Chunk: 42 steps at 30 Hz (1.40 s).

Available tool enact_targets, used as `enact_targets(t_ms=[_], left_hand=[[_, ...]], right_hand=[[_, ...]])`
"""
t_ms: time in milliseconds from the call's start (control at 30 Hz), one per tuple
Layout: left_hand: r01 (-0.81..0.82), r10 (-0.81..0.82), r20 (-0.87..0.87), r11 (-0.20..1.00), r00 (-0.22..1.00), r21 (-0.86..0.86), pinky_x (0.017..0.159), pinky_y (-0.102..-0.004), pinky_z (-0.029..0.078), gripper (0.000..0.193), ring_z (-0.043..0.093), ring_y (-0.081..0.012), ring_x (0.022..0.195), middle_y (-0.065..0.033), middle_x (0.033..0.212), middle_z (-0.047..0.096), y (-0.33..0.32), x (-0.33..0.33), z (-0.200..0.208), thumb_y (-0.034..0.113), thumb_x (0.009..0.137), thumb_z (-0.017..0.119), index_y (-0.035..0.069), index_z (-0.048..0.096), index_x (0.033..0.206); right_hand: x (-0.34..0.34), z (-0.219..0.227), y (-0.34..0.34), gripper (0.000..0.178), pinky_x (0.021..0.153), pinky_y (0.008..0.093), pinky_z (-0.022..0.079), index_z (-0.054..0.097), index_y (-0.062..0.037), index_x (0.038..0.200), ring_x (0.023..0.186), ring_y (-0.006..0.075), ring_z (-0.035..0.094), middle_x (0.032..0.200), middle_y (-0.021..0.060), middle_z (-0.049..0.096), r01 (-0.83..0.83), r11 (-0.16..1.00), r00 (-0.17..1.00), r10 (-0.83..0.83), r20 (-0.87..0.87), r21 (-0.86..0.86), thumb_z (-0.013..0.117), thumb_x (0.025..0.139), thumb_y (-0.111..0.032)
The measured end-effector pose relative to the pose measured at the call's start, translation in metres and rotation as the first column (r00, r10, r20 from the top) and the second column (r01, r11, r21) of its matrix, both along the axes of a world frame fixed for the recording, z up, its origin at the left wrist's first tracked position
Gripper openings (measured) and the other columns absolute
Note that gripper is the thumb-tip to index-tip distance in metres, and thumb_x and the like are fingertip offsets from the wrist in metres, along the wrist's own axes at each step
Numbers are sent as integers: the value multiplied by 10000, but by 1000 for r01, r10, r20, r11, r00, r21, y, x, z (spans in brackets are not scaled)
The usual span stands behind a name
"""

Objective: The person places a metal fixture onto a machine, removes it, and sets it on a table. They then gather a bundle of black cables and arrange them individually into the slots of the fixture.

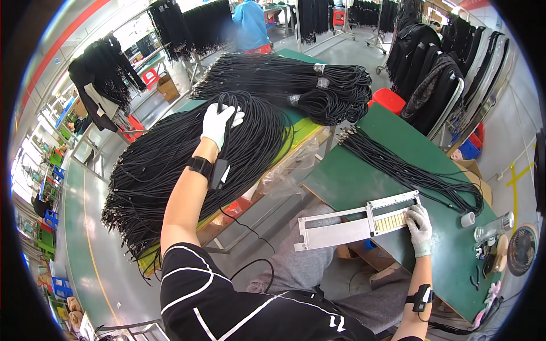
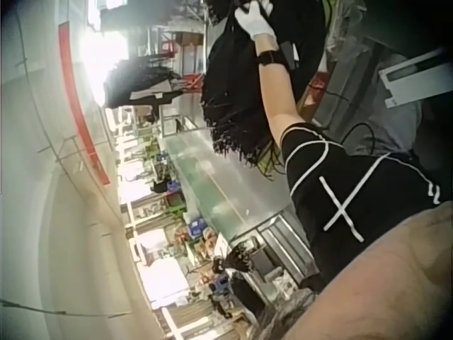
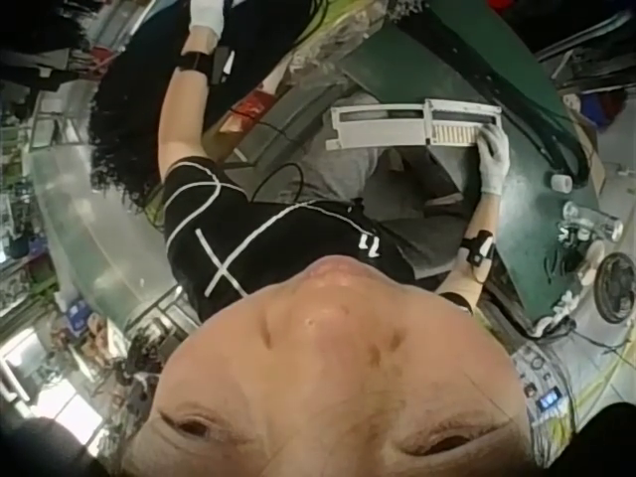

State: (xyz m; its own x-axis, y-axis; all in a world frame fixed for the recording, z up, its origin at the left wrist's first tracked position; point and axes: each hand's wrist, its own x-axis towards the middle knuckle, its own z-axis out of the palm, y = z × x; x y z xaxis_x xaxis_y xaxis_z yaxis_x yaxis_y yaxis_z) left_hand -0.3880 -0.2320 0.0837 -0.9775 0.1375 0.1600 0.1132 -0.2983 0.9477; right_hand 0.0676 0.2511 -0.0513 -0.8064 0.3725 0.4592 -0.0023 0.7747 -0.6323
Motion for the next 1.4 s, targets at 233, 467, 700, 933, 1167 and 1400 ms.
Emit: enact_targets(t_ms=[233,467,700,933,1167,1400], left_hand=[[12,-12,-32,1000,999,-12,715,-378,641,206,727,-338,884,-258,1061,670,-1,-1,-2,24,950,629,-10,465,1071],[-39,38,-39,999,999,-10,680,-386,643,188,728,-344,836,-257,1024,660,2,1,-1,-15,955,583,-25,438,1073],[-59,57,-43,998,997,-28,664,-375,642,178,729,-340,824,-246,1008,657,2,2,-2,-7,962,579,-26,438,1069],[-72,72,-36,997,997,0,652,-364,641,178,728,-326,800,-221,978,660,5,3,0,-7,955,593,-15,448,1058],[-194,161,-132,936,978,-294,602,-314,600,232,704,-221,730,-136,892,646,1,-12,7,21,929,667,11,482,1069],[-12,-16,215,992,976,127,470,-235,443,160,559,-125,550,-35,747,595,-41,-15,44,148,958,670,47,546,963]], right_hand=[[-1,0,0,218,1114,428,396,728,-9,1044,1244,341,576,1207,158,682,4,1000,1000,-4,-12,5,714,829,-40],[-1,4,-2,226,1112,426,396,724,-6,1051,1245,340,573,1209,161,679,-11,1000,1000,11,-14,10,705,827,-30],[1,-2,2,248,1122,426,388,725,-10,1054,1263,336,563,1232,155,671,-3,1000,1000,3,2,-24,699,807,-21],[2,-4,5,253,1136,426,374,727,-10,1056,1273,334,558,1242,150,670,-12,1000,1000,12,3,-20,697,806,-30],[-2,-1,4,248,1142,425,370,729,-10,1061,1282,330,554,1246,153,669,-16,999,1000,16,6,-33,688,816,-19],[-1,-8,21,219,1133,399,380,725,15,1081,1282,291,559,1246,144,675,-32,994,998,26,-59,-104,676,871,-22]])
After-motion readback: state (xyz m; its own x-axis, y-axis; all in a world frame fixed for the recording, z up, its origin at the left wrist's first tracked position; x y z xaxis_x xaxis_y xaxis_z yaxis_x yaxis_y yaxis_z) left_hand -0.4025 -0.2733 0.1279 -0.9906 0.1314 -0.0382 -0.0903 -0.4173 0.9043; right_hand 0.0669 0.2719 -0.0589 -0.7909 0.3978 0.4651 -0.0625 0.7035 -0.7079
